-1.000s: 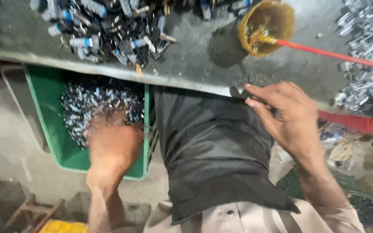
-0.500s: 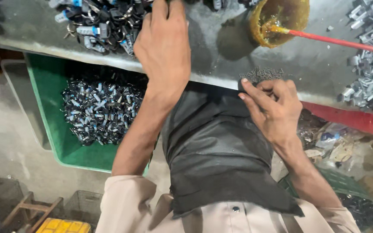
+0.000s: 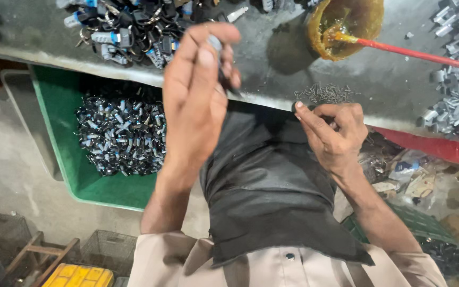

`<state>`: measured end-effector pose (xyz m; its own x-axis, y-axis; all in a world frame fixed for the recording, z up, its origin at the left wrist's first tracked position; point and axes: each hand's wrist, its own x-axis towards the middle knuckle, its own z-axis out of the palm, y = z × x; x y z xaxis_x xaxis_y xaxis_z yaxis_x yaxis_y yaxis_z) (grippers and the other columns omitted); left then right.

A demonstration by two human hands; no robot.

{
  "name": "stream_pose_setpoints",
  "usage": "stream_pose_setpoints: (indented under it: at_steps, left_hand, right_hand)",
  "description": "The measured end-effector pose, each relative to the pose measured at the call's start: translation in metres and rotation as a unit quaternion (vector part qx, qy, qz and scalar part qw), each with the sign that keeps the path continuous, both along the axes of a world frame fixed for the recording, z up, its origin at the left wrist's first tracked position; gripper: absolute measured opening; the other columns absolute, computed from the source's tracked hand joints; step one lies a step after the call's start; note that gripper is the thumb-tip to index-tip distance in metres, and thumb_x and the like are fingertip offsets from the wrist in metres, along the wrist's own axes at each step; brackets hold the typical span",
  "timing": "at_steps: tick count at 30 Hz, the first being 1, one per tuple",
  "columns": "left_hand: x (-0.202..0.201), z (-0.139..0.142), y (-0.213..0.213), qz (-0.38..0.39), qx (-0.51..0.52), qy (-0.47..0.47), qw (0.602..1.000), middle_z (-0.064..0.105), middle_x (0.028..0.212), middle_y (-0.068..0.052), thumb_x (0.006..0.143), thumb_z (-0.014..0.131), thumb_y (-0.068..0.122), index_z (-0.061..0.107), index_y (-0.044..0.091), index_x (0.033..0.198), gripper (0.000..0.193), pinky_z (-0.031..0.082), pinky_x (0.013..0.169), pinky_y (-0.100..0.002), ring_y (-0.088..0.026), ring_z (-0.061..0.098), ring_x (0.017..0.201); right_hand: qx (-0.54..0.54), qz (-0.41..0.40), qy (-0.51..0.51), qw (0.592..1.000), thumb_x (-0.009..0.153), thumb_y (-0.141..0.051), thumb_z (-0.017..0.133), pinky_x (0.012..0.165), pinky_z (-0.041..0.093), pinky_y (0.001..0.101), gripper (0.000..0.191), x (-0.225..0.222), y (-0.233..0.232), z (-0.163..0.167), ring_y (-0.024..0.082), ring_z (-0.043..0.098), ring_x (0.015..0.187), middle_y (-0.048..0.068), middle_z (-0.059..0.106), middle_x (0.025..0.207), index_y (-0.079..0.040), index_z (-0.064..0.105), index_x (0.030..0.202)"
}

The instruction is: The person picks a small lock body from a pile on the workbench, uses a red stick to apply a sticky amber substance from a bowl onto the component, presses and fits the parts together by hand, and drops the finished piece into a green bin below the bench, repeating the cycle.

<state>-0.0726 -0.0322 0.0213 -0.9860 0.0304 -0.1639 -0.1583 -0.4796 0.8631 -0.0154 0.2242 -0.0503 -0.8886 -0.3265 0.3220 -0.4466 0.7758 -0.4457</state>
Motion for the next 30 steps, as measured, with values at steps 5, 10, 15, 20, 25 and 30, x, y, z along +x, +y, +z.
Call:
stream_pose_setpoints:
  at_steps: [5,10,15,20,25,30]
  left_hand:
    - [0.031,0.001,0.021,-0.085,0.048,-0.092,0.991,0.05,0.088,0.0,0.121,0.041,0.034,0.06,-0.003,0.122,0.042,0.043,0.078,-0.022,-0.007,0.045,0.08]
    - [0.052,-0.018,0.045,-0.131,0.148,-0.183,0.963,0.037,0.078,0.005,0.121,0.042,0.035,0.062,-0.007,0.118,0.047,0.042,0.074,-0.027,-0.006,0.037,0.077]
    - [0.061,-0.025,0.054,-0.092,0.338,-0.292,0.89,0.039,0.083,0.004,0.111,0.045,0.026,0.06,-0.001,0.128,0.036,0.041,0.069,-0.026,-0.007,0.039,0.074]
    - [0.062,-0.022,0.05,-0.073,0.217,-0.229,0.946,0.048,0.093,0.002,0.112,0.046,0.026,0.056,0.005,0.123,0.025,0.043,0.077,-0.026,-0.007,0.045,0.082]
    - [0.066,-0.027,0.047,-0.076,0.193,-0.175,0.962,0.053,0.094,-0.001,0.121,0.046,0.029,0.058,-0.001,0.133,0.035,0.046,0.087,-0.027,-0.008,0.05,0.092]
    - [0.069,-0.031,0.051,-0.048,0.209,-0.196,0.957,0.059,0.106,-0.003,0.114,0.053,0.022,0.053,0.004,0.129,0.023,0.051,0.084,-0.029,-0.009,0.055,0.09]
  right_hand:
    - [-0.073,-0.04,-0.063,0.995,0.085,-0.004,0.094,0.068,0.045,0.0312,0.039,0.005,-0.001,0.012,0.019,0.055,0.087,0.002,0.062,0.098,-0.021,0.076,0.114]
    - [-0.253,-0.068,-0.153,0.953,0.095,-0.002,0.086,0.074,0.05,0.026,0.024,0.006,-0.006,0.035,0.016,0.06,0.088,0.006,0.064,0.104,-0.007,0.066,0.106]
    - [-0.341,-0.082,-0.21,0.913,0.098,0.004,0.077,0.082,0.049,0.0225,0.02,0.003,-0.025,0.039,0.014,0.058,0.092,0.008,0.059,0.108,-0.003,0.062,0.109]
    - [-0.385,-0.071,-0.226,0.892,0.1,0.007,0.076,0.091,0.051,0.0239,0.019,0.001,-0.035,0.048,0.014,0.058,0.1,0.008,0.058,0.11,-0.001,0.063,0.111]
    - [-0.433,-0.038,-0.255,0.864,0.094,0.012,0.077,0.097,0.055,0.0268,0.021,-0.002,-0.039,0.051,0.017,0.066,0.106,0.009,0.061,0.108,0.0,0.064,0.105]
    - [-0.437,-0.047,-0.279,0.854,0.094,0.013,0.077,0.089,0.058,0.0256,0.019,-0.003,-0.045,0.051,0.018,0.069,0.106,0.01,0.061,0.108,0.001,0.064,0.103]
